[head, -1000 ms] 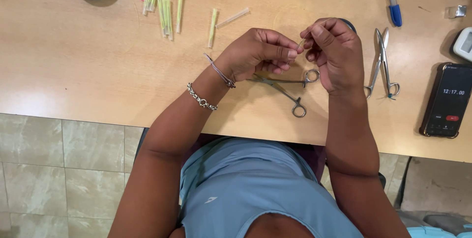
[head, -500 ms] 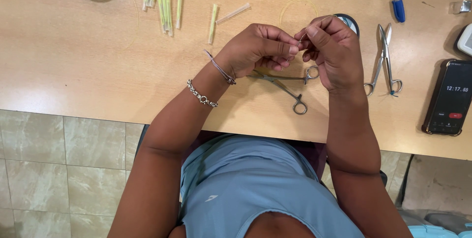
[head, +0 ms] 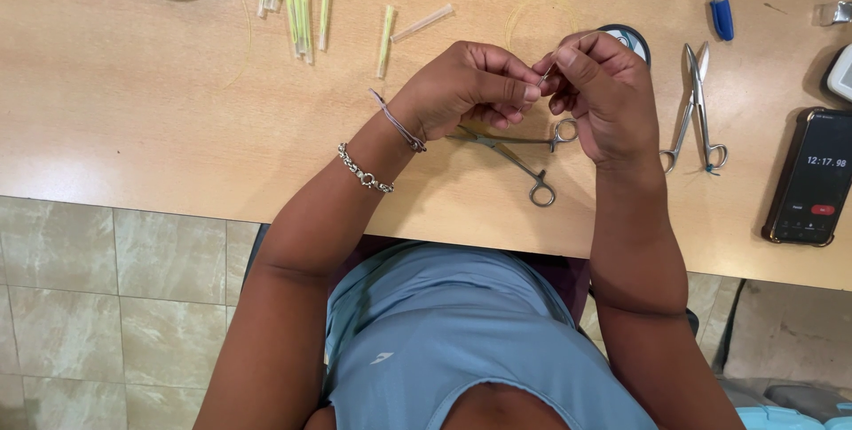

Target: The person sits at a table and assembles small fishing rigs. They cut a length of fishing line from a spool using scissors, thread the line through a small pink plastic tube, and then use hemostats to pull the line through and secure it. The person repeats this process with multiple tubes and lines.

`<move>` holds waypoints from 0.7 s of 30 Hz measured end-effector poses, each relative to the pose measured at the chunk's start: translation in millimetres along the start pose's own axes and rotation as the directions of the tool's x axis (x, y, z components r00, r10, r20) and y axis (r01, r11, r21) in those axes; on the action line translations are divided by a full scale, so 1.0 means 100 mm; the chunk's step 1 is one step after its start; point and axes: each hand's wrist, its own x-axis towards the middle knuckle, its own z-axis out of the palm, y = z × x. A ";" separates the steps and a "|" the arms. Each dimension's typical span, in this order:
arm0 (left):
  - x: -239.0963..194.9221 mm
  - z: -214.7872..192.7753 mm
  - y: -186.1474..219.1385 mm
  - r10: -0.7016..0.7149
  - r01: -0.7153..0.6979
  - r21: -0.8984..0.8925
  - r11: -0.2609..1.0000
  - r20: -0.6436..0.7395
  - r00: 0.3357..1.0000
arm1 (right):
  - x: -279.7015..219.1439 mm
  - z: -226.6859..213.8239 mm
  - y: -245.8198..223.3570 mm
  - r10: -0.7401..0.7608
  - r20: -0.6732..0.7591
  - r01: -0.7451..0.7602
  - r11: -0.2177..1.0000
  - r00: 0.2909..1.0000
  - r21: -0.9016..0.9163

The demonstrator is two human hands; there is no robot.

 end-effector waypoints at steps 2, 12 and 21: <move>0.00 0.00 -0.01 0.009 -0.009 -0.001 1.000 0.009 1.000 | 0.00 -0.01 0.01 0.001 0.003 -0.001 1.000 1.000 -0.004; 0.00 0.00 -0.02 0.006 -0.006 0.021 1.000 0.004 1.000 | 0.00 -0.04 0.04 -0.008 0.039 0.008 1.000 0.999 0.015; -0.02 -0.01 0.00 0.051 -0.051 0.023 0.998 0.038 0.998 | -0.01 -0.05 -0.01 -0.008 0.037 0.007 1.000 0.999 0.009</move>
